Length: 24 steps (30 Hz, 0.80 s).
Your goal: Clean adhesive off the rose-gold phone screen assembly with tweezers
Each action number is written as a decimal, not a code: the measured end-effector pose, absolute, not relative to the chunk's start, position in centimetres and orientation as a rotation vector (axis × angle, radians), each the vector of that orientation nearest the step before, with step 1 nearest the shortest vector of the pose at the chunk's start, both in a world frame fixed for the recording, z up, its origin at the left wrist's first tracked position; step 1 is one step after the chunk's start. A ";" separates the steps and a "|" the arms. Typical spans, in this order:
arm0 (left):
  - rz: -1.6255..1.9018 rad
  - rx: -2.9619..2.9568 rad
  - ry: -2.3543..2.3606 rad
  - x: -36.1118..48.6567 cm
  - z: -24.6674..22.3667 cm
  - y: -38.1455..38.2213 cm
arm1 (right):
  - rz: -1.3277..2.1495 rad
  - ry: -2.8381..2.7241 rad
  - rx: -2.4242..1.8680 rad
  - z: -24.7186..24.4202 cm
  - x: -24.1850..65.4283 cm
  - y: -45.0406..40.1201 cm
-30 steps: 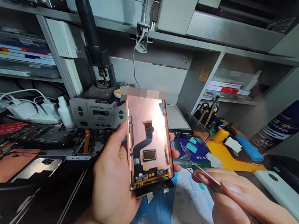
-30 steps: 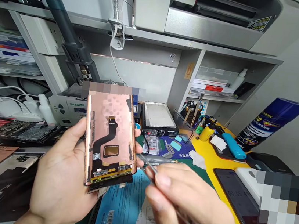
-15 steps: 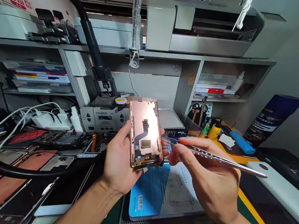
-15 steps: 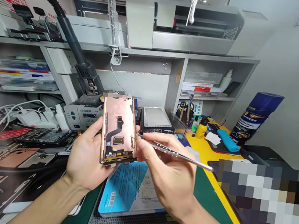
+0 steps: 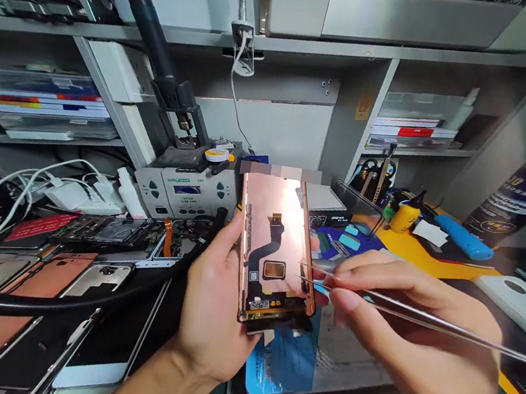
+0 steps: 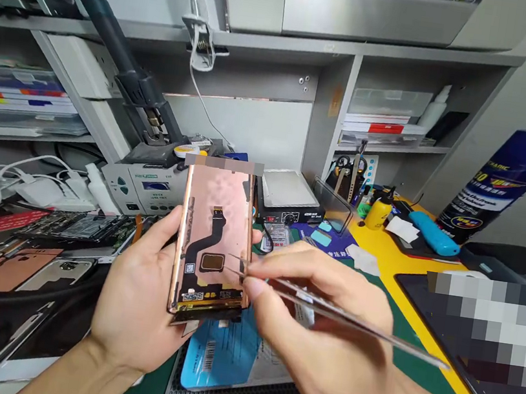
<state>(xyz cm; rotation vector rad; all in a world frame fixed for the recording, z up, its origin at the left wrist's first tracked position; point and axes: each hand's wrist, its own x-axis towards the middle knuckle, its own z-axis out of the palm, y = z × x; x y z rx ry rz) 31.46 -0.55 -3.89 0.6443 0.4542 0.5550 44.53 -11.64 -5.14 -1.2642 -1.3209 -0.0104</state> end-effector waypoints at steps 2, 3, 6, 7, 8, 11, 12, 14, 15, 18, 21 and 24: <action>0.549 0.646 0.529 31.3 -3.7 -0.6 | -0.047 -1.351 -1.271 -5.4 44.4 -12.0; 0.544 0.648 0.567 31.3 -3.6 -0.7 | -0.043 -1.357 -1.274 -5.5 44.3 -12.0; 0.541 0.638 0.635 31.2 -3.6 -0.9 | -0.039 -1.416 -1.307 -5.7 44.0 -12.1; 0.547 0.628 0.643 31.3 -3.7 -0.9 | -0.054 -1.429 -1.323 -5.8 43.9 -12.0; 0.550 0.614 0.641 31.3 -3.7 -0.9 | -0.073 -1.431 -1.341 -5.9 43.9 -12.0; 0.531 0.564 0.606 31.3 -4.0 -1.0 | -0.114 -1.403 -1.384 -6.1 43.8 -12.1; 0.518 0.548 0.590 31.4 -4.0 -1.0 | -0.125 -1.415 -1.387 -6.1 43.8 -12.1; 0.501 0.526 0.563 31.4 -4.2 -0.9 | -0.147 -1.478 -1.374 -6.1 43.7 -12.1; 0.499 0.520 0.555 31.5 -4.2 -0.8 | -0.155 -1.506 -1.367 -6.1 43.7 -12.1; 0.506 0.523 0.521 31.5 -4.3 -0.7 | -0.196 -1.483 -1.390 -6.1 43.6 -12.1; 0.524 0.551 0.515 31.4 -4.4 -0.6 | -0.244 -1.438 -1.472 -6.3 43.6 -12.3; 0.519 0.592 0.566 31.4 -4.4 -0.6 | -0.156 -1.383 -1.534 -6.6 43.7 -12.6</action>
